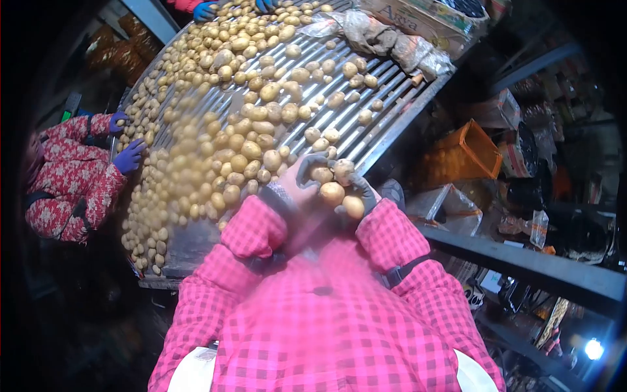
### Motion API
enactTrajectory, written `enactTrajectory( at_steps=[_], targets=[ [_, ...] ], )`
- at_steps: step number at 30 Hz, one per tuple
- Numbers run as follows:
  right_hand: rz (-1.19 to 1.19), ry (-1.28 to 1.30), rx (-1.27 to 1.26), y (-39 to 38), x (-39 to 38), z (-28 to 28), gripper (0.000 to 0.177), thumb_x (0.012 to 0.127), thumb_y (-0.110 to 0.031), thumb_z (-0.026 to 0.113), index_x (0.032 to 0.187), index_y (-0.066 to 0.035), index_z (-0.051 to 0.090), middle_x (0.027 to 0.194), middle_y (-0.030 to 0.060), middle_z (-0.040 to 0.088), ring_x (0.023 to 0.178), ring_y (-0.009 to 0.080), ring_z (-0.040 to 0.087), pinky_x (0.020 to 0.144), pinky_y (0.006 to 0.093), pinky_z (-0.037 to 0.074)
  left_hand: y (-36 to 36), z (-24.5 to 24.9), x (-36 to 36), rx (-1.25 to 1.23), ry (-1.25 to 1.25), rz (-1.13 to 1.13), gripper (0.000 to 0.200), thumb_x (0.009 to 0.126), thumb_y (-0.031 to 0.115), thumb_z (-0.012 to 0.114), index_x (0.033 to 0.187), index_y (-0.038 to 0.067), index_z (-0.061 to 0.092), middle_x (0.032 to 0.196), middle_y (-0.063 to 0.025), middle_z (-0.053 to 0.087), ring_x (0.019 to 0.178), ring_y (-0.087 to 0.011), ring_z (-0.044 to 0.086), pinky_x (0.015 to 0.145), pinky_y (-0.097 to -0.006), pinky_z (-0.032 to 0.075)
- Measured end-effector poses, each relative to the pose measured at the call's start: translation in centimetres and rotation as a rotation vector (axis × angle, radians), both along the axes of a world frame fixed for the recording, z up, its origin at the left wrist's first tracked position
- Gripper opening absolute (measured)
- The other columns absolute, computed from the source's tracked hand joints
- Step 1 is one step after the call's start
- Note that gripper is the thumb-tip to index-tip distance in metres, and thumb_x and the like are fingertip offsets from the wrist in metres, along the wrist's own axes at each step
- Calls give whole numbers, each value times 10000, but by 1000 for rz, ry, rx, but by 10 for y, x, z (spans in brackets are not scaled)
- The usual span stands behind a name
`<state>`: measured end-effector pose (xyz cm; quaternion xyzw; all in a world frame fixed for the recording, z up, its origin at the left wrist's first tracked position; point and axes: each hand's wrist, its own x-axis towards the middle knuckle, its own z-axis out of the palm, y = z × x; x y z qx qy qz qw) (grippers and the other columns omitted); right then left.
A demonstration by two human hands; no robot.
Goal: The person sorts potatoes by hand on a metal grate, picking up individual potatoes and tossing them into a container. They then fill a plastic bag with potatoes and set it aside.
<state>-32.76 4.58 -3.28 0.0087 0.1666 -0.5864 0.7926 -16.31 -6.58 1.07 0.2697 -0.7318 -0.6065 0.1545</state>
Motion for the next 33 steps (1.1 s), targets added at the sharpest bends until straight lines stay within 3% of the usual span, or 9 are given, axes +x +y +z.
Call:
enactTrajectory(
  at_steps=[6, 9, 18, 23, 26, 29, 30, 31, 33],
  targets=[
    [-11, 89, -157, 48, -20, 33, 388, 844, -201, 588, 1189, -55, 483, 1118, 103, 544, 939, 214, 579, 722, 325, 509, 20, -7, -7, 239, 95, 36, 659, 769, 51, 600, 1367, 46, 324, 1301, -124, 455, 1211, -209, 434, 1024, -342, 343],
    [-131, 86, -73, 120, -51, 24, 349, 842, -210, 585, 1142, -52, 504, 1073, 106, 556, 904, 210, 584, 701, 329, 510, -5, -35, 15, 139, 7, 163, 485, 824, 80, 583, 1289, 29, 454, 1162, -105, 573, 1078, -193, 538, 926, -312, 428],
    [-673, 390, 906, 457, -57, -41, 257, 836, -238, 574, 1004, -43, 566, 938, 114, 593, 796, 196, 598, 639, 340, 510, -31, -53, 78, 349, -120, 516, 365, 844, 73, 551, 1204, 20, 517, 1068, -94, 602, 947, -166, 587, 829, -285, 474],
    [70, 780, 1340, 437, -56, -66, 237, 832, -254, 569, 927, -38, 600, 863, 119, 614, 737, 189, 606, 604, 347, 511, -44, -66, 118, -60, -224, 574, 319, 866, 42, 549, 1182, -1, 544, 1093, -61, 602, 1023, -148, 560, 905, -289, 443],
    [573, 1159, 1151, 347, -97, -69, 239, 830, -263, 565, 880, -35, 620, 817, 122, 626, 701, 185, 611, 583, 351, 511, -44, -78, 134, 71, -4, 627, 302, 874, 31, 535, 1174, 2, 538, 1066, -60, 607, 960, -133, 575, 853, -267, 466],
    [75, 1864, 445, 221, -106, -26, 195, 758, -193, 612, 835, -15, 632, 727, 113, 621, 678, 193, 601, 639, 335, 463, -28, -59, 142, 26, -73, 650, 308, 850, 19, 548, 1158, 15, 556, 1052, -49, 615, 962, -119, 570, 860, -255, 448],
    [53, 2202, -121, 179, -106, -13, 186, 785, -176, 606, 870, -17, 648, 765, 90, 646, 713, 152, 603, 659, 313, 467, -26, -67, 149, -73, -147, 659, 307, 837, 9, 550, 1143, 16, 567, 1042, -48, 621, 948, -120, 573, 861, -254, 443],
    [137, 1788, 265, 121, -72, 42, 169, 790, -159, 618, 887, -26, 657, 825, 91, 659, 755, 152, 616, 692, 303, 476, -22, -72, 154, -49, -151, 676, 302, 836, 11, 549, 1137, 16, 571, 1038, -47, 624, 942, -123, 574, 859, -255, 444],
    [76, 1979, -170, 56, -31, 57, 165, 769, -141, 655, 892, -32, 665, 881, 101, 663, 790, 191, 637, 711, 285, 486, -20, -101, 171, -91, -238, 691, 292, 829, 54, 569, 1119, 36, 591, 1038, -53, 628, 931, -135, 580, 852, -259, 448]
  ],
)
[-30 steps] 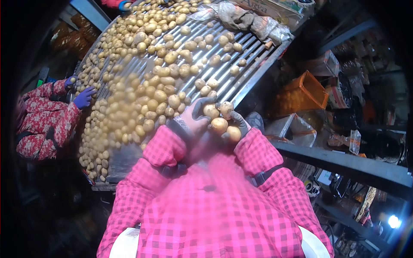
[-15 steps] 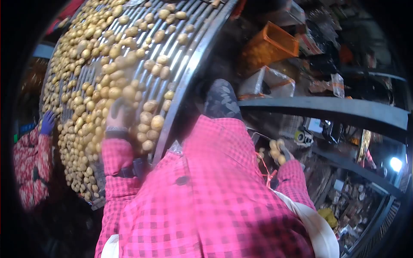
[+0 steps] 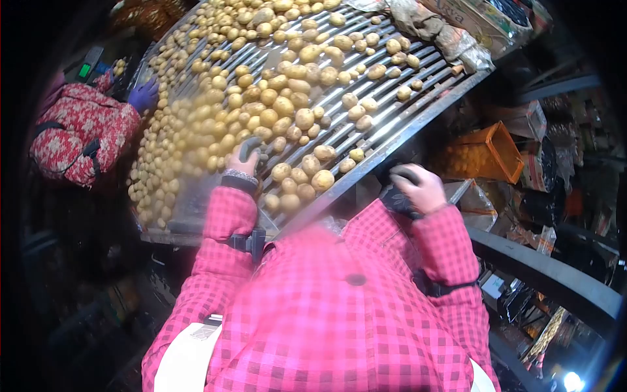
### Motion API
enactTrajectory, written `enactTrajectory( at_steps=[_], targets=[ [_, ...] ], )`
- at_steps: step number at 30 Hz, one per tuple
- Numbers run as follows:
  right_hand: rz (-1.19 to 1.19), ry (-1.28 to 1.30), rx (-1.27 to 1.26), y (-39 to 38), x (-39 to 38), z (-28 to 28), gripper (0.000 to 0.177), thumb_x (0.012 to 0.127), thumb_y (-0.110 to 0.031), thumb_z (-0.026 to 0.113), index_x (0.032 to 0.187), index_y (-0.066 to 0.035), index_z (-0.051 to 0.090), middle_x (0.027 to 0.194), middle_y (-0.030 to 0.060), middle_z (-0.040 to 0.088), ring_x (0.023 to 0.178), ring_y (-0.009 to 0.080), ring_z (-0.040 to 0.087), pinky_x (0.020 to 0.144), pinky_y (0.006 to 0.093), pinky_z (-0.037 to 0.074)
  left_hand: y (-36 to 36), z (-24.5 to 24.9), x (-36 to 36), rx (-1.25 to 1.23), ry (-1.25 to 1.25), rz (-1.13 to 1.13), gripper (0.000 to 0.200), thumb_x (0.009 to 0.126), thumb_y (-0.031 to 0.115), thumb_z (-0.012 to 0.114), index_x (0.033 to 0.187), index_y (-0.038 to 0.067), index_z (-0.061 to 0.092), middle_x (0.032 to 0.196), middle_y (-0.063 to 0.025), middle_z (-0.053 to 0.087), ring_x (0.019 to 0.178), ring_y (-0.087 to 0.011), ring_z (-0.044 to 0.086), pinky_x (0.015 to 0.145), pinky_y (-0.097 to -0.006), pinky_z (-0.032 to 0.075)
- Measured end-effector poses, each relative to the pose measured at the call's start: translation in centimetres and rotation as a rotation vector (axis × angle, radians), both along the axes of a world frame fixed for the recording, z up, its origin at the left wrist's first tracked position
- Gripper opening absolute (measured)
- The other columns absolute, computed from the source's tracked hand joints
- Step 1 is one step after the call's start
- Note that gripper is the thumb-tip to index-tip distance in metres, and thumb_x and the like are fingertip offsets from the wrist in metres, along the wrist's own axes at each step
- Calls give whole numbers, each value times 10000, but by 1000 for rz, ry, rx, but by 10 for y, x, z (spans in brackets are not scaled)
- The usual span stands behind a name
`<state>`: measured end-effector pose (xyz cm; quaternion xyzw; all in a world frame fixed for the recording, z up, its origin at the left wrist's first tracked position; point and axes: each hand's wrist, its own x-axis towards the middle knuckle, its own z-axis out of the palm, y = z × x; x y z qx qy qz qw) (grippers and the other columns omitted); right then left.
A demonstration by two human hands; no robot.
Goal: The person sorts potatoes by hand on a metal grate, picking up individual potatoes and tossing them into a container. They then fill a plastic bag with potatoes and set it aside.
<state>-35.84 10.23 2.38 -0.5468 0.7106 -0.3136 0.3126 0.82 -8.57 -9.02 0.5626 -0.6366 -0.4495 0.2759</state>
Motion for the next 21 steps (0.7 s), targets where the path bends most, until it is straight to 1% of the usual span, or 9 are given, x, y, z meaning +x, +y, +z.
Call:
enactTrajectory(
  at_steps=[5, 7, 8, 12, 15, 17, 18, 19, 21],
  targets=[
    [669, 402, 120, -82, 109, -9, 614, 701, -192, 670, 1277, -185, 459, 1296, 147, 423, 1043, 290, 560, 851, 386, 468, 29, 49, -3, 111, 117, 19, 318, 812, 63, 583, 1129, 46, 584, 1055, -58, 625, 973, -144, 577, 883, -266, 436],
    [709, 514, 371, -92, 136, -12, 672, 686, -199, 673, 1305, -206, 412, 1353, 195, 329, 1049, 349, 547, 869, 418, 459, 44, 55, -1, 269, 169, 49, 336, 821, 33, 562, 1157, 33, 559, 1073, -60, 618, 992, -141, 570, 899, -265, 430],
    [737, 480, 390, -97, 140, -20, 676, 681, -178, 666, 1305, -211, 409, 1342, 212, 330, 1062, 366, 533, 873, 426, 460, 48, 52, -2, 168, 178, -36, 363, 819, 13, 551, 1182, 23, 535, 1102, -61, 610, 1023, -134, 553, 909, -265, 424],
    [760, 554, 403, -108, 140, -37, 635, 657, -134, 665, 1253, -194, 457, 1308, 213, 358, 1013, 353, 559, 858, 431, 463, 54, 61, -20, -199, -383, -399, 467, 750, 139, 611, 1209, 126, 522, 1149, -127, 536, 1061, -302, 525, 922, -377, 416],
    [716, 329, 284, -109, 123, -36, 498, 661, -75, 629, 1143, -149, 526, 1178, 172, 469, 928, 269, 594, 811, 367, 480, 48, 50, -39, -111, -580, -459, 536, 710, 191, 659, 1222, 161, 501, 1135, -138, 522, 1072, -325, 508, 934, -408, 401],
    [356, -291, 260, -113, 107, -42, 316, 667, -89, 621, 982, -108, 601, 961, 109, 551, 822, 204, 591, 738, 329, 475, 43, 43, -38, -92, -427, -403, 539, 714, 147, 661, 1225, 131, 491, 1131, -141, 544, 1068, -327, 523, 919, -399, 422],
    [197, -615, 451, -114, 96, -43, 244, 668, -64, 610, 912, -82, 607, 810, 48, 575, 727, 121, 546, 662, 255, 449, 45, 41, -37, -54, -201, -193, 543, 709, 114, 671, 1217, 90, 479, 1107, -148, 572, 1046, -301, 555, 901, -370, 441],
    [190, -651, 259, -113, 89, -56, 225, 702, -105, 665, 917, -75, 607, 765, 6, 583, 703, 82, 528, 628, 216, 432, 40, 37, -33, 65, -53, -90, 535, 697, 111, 694, 1185, 59, 480, 1080, -140, 590, 1011, -245, 578, 888, -336, 449],
    [109, -679, 343, -111, 85, -41, 270, 741, -184, 720, 953, -61, 607, 833, 20, 602, 749, 91, 540, 669, 233, 441, 45, 87, -48, 89, -33, -17, 530, 682, 116, 719, 1154, 57, 486, 1059, -117, 588, 986, -214, 576, 880, -328, 450]
  ],
)
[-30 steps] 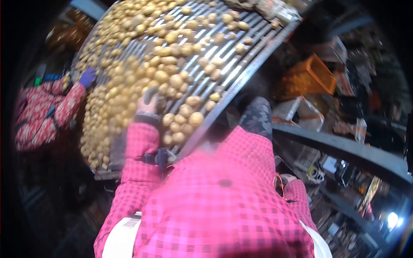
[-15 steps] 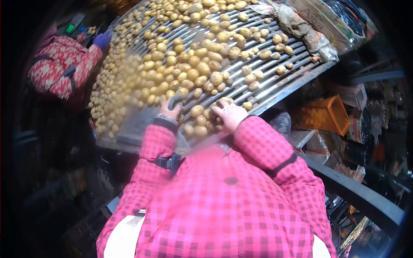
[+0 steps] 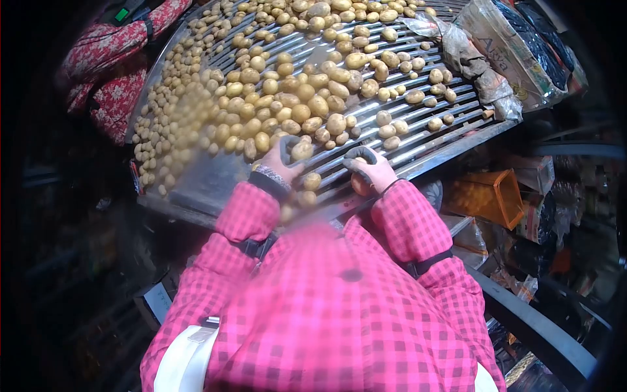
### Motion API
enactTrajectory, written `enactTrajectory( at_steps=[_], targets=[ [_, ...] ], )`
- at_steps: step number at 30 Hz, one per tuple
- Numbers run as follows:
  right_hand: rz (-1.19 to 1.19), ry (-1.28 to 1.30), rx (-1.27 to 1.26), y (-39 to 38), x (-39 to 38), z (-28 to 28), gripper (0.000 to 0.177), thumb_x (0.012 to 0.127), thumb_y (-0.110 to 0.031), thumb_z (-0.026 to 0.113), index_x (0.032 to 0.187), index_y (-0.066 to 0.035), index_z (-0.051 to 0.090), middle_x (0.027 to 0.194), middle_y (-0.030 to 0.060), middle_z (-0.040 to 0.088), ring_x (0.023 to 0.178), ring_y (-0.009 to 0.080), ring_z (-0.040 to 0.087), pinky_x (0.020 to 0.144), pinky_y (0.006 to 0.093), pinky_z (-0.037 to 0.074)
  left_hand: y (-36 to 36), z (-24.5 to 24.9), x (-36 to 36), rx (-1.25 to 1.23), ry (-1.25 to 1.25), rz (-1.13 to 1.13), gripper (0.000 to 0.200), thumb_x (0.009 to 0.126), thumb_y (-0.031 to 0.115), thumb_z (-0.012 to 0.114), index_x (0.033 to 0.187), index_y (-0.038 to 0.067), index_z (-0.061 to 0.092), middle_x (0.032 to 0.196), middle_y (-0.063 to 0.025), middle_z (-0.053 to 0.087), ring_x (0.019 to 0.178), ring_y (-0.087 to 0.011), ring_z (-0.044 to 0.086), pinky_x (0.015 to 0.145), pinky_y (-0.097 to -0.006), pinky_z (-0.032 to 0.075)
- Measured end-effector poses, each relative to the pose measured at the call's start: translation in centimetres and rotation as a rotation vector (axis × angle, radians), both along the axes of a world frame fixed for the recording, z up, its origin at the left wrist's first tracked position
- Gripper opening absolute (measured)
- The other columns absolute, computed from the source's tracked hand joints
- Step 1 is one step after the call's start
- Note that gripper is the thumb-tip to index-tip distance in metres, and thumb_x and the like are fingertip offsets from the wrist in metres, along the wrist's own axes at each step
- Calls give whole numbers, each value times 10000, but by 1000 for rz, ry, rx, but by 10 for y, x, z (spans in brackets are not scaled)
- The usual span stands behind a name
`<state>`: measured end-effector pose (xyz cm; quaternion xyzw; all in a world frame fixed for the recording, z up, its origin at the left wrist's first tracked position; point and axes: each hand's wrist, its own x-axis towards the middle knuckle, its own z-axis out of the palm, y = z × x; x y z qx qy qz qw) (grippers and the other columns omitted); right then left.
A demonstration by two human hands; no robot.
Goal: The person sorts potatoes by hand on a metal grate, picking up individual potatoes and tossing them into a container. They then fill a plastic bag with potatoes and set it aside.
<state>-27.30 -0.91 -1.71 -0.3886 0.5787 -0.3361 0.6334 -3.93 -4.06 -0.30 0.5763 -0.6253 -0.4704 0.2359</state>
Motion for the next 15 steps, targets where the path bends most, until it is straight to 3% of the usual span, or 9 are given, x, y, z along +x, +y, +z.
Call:
enactTrajectory(
  at_steps=[2, 4, 6, 8, 10, 11, 12, 14, 15],
  targets=[
    [23, -157, 61, 2, 4, 0, 384, 757, -265, 744, 1032, -41, 598, 901, 30, 615, 817, 104, 550, 739, 245, 445, 7, 14, -22, 104, 214, -72, 555, 670, 119, 730, 1161, 60, 478, 1091, -132, 567, 1032, -244, 557, 905, -336, 435],
    [68, -139, 15, 7, 11, 5, 447, 768, -271, 732, 1111, -29, 576, 991, 46, 622, 897, 128, 562, 822, 259, 441, 13, 21, -44, -360, -10, -440, 577, 675, 108, 719, 1190, 55, 464, 1151, -147, 523, 1108, -247, 504, 948, -336, 402],
    [13, -234, -18, 16, 2, -7, 436, 771, -271, 727, 1101, -28, 578, 998, 55, 625, 900, 131, 571, 810, 265, 452, 16, 35, -52, -326, -71, -472, 629, 682, 99, 706, 1249, 54, 439, 1183, -148, 487, 1167, -244, 447, 984, -342, 368],
    [-52, -68, -7, 29, -28, 8, 417, 778, -256, 715, 1103, -37, 572, 983, 56, 628, 885, 125, 578, 793, 265, 463, 9, 35, -46, -155, 243, -384, 637, 720, 68, 671, 1300, 63, 409, 1174, -137, 502, 1104, -240, 507, 959, -337, 394],
    [-228, -447, -41, 65, -66, 32, 405, 797, -223, 669, 1135, -43, 535, 1004, 90, 611, 865, 166, 593, 745, 319, 491, -8, 5, -28, 108, 465, -205, 583, 796, 1, 580, 1336, 23, 364, 1180, -109, 517, 974, -167, 579, 902, -297, 437],
    [-221, -568, -86, 92, -103, 8, 451, 798, -248, 646, 1172, -39, 507, 1011, 87, 587, 863, 191, 588, 667, 319, 486, -17, -5, -15, 115, 511, -101, 487, 800, 39, 602, 1264, 28, 452, 1070, -85, 573, 926, -140, 574, 829, -260, 471],
    [-370, -660, 41, 125, -113, 39, 396, 770, -304, 657, 1057, -63, 529, 1079, 140, 553, 872, 202, 535, 730, 314, 443, -24, -12, 0, -5, 403, -22, 440, 814, 29, 576, 1243, 32, 478, 1068, -87, 585, 927, -152, 585, 846, -264, 467],
    [-662, -749, 115, 207, -144, 33, 400, 769, -331, 662, 1055, -100, 505, 1005, 117, 546, 815, 208, 514, 552, 282, 425, -41, -43, 40, -66, 257, 67, 391, 823, 29, 564, 1210, 23, 508, 1091, -84, 591, 964, -166, 585, 873, -273, 457],
    [-828, -620, 73, 278, -156, 9, 211, 831, -294, 516, 940, -114, 526, 865, 49, 540, 673, 161, 525, 508, 260, 437, -48, -62, 69, -50, 243, 109, 372, 829, 31, 561, 1198, 22, 517, 1077, -85, 597, 943, -161, 592, 844, -265, 465]
  ],
)
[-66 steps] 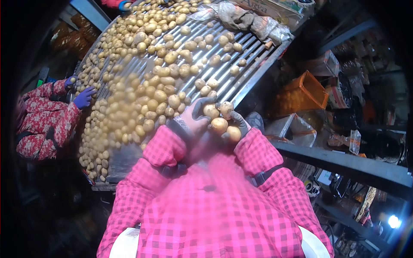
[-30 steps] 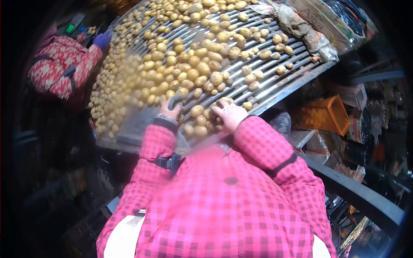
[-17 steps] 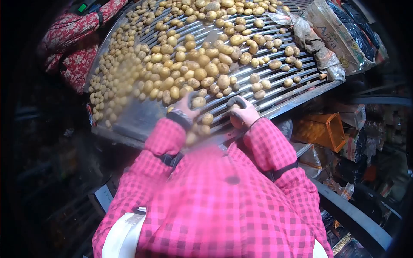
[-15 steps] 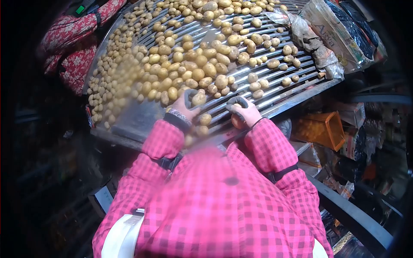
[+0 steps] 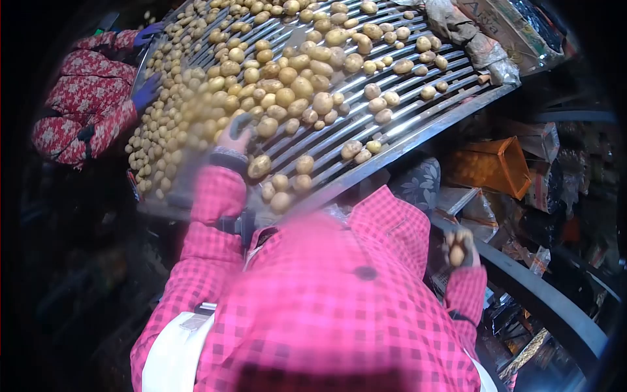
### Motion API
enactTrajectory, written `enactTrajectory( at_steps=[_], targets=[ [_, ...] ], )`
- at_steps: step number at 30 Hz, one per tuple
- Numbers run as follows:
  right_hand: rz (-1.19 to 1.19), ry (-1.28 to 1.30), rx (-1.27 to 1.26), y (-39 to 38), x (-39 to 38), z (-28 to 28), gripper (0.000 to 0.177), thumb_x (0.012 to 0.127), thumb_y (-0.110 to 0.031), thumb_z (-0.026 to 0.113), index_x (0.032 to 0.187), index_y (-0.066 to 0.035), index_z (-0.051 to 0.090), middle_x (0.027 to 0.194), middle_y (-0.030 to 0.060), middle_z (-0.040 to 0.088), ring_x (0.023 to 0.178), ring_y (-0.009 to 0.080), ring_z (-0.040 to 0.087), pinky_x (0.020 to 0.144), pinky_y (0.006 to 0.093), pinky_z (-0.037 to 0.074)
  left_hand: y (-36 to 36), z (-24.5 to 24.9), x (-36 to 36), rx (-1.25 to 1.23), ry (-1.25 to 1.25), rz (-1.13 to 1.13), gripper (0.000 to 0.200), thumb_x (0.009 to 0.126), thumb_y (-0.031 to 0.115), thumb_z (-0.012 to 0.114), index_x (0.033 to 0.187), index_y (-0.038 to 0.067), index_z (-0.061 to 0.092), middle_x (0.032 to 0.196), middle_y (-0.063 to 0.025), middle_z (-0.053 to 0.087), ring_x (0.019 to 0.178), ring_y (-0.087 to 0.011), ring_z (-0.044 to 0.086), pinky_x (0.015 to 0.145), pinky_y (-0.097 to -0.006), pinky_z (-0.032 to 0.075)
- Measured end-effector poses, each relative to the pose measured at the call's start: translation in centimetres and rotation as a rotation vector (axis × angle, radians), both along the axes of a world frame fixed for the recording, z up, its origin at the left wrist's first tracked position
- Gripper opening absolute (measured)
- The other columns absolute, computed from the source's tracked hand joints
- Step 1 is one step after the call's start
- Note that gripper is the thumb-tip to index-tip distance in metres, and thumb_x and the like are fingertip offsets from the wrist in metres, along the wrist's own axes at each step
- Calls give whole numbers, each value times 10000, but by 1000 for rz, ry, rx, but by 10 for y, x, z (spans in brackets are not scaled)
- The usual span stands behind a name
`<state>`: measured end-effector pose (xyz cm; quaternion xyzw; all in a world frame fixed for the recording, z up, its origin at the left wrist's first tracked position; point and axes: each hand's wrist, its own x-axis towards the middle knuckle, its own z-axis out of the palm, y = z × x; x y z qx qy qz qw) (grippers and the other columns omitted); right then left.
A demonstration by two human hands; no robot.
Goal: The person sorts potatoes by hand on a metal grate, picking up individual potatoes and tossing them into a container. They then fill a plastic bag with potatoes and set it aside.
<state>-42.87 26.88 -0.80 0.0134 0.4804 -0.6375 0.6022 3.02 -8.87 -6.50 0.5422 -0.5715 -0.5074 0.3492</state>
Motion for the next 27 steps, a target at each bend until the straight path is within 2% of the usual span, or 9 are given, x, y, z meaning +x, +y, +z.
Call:
enactTrajectory(
  at_steps=[3, 7, 13, 14, 16, 17, 21, 25, 27],
  targets=[
    [-102, 108, 670, 108, 13, -18, 224, 838, -279, 515, 830, -60, 565, 762, 70, 553, 642, 172, 541, 502, 277, 445, -1, -5, 23, 105, 25, 80, 321, 841, 37, 556, 1162, 22, 540, 1049, -81, 611, 879, -142, 605, 773, -241, 472],
    [248, 338, 972, 175, 29, -65, 227, 832, -269, 530, 815, -48, 576, 771, 74, 563, 659, 175, 551, 510, 285, 447, 15, 20, 17, 203, -73, 111, 220, 866, 63, 545, 1081, 34, 582, 961, -68, 642, 762, -94, 605, 665, -202, 456],
    [424, 625, 1126, 63, 21, -27, 232, 822, -256, 553, 791, -30, 593, 785, 80, 580, 684, 180, 566, 521, 297, 449, 57, 85, -18, 336, -912, -808, 374, 752, 305, 632, 1054, 84, 622, 934, -155, 652, 858, -257, 630, 779, -327, 486],
    [365, 910, 783, 129, -52, -133, 377, 806, -376, 557, 929, -27, 632, 902, 69, 619, 753, 200, 571, 692, 327, 452, 74, 96, -30, 284, -952, -811, 380, 746, 322, 624, 1051, 95, 618, 941, -175, 641, 875, -292, 619, 782, -357, 483],
    [231, 757, 722, 21, -42, -73, 309, 818, -246, 598, 987, 12, 621, 890, 66, 625, 805, 174, 596, 742, 298, 473, 91, 85, -35, 211, -999, -838, 387, 740, 332, 614, 1051, 101, 597, 935, -191, 632, 890, -339, 605, 785, -407, 476],
    [298, 844, 549, 9, -77, -112, 298, 833, -252, 601, 994, -2, 618, 852, 68, 615, 728, 161, 593, 660, 287, 480, 101, 60, -33, 197, -1006, -865, 388, 741, 324, 612, 1053, 97, 580, 921, -188, 635, 889, -350, 602, 784, -425, 471],
    [499, 624, 172, -155, 33, 7, 237, 860, -130, 597, 1052, 9, 593, 896, 75, 639, 717, 120, 605, 612, 217, 476, 113, 35, -29, 90, -1002, -834, 428, 718, 317, 650, 1057, 77, 549, 943, -192, 630, 912, -343, 597, 793, -417, 471],
    [994, 506, -58, -224, 119, 30, 283, 873, -192, 584, 1081, 0, 594, 910, 55, 647, 754, 92, 606, 612, 207, 470, 109, 67, -30, 215, -637, -519, 474, 688, 326, 698, 1078, 87, 573, 970, -172, 635, 924, -326, 605, 815, -392, 475],
    [1096, 292, -78, -238, 155, 29, 453, 873, -260, 577, 1248, -31, 465, 1064, 79, 603, 871, 146, 618, 649, 235, 481, 105, 71, -37, 222, -519, -390, 498, 691, 307, 708, 1115, 91, 561, 951, -171, 636, 909, -315, 613, 801, -372, 480]
  ],
)
